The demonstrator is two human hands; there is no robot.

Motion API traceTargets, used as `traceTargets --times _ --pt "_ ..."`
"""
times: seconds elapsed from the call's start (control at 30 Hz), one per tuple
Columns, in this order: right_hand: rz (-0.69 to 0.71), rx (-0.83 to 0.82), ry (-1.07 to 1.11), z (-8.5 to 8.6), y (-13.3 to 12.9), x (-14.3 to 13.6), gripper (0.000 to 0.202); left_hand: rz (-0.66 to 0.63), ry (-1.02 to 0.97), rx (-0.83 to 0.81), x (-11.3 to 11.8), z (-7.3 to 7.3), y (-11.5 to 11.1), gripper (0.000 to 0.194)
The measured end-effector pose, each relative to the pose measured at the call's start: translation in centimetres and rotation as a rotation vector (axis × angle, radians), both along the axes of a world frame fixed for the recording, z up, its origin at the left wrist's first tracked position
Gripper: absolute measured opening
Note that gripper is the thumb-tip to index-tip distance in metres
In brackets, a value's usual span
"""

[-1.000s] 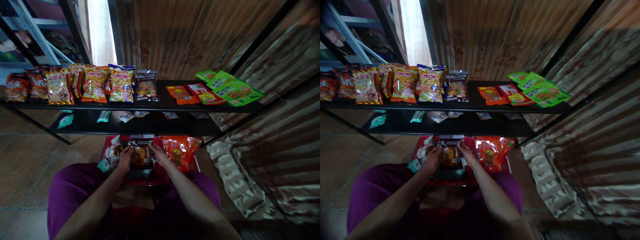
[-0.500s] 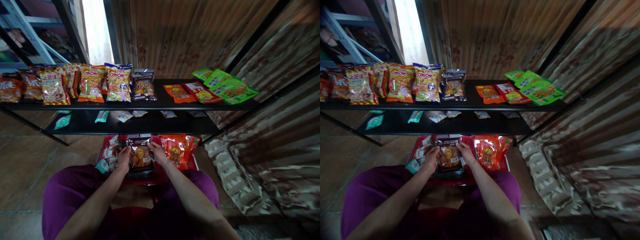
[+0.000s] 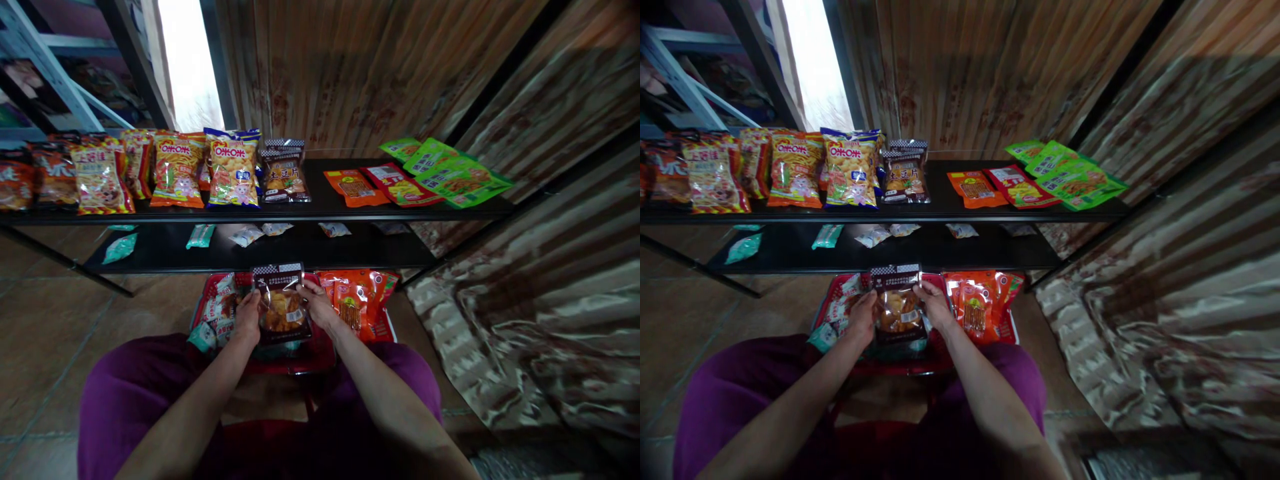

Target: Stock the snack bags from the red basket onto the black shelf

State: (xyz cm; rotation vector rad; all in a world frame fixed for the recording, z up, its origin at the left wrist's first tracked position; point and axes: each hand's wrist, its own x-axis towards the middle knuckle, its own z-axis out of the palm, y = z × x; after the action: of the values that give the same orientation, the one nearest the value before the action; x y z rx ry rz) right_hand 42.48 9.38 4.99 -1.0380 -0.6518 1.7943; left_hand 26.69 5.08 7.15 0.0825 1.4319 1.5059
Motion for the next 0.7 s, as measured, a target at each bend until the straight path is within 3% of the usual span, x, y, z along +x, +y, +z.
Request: traceTargets --times 0.37,0.7 --pt "0.146 0.017 0.093 0.5 -0.5 0.9 0.035 0.007 0.061 -0.018 -0.8 -0.5 1.5 0.017" --pt "0.176 0.09 -0.016 -0.1 -0.5 0.9 0.032 -0.002 0.127 -0.013 -0.9 0.0 1.6 0.013"
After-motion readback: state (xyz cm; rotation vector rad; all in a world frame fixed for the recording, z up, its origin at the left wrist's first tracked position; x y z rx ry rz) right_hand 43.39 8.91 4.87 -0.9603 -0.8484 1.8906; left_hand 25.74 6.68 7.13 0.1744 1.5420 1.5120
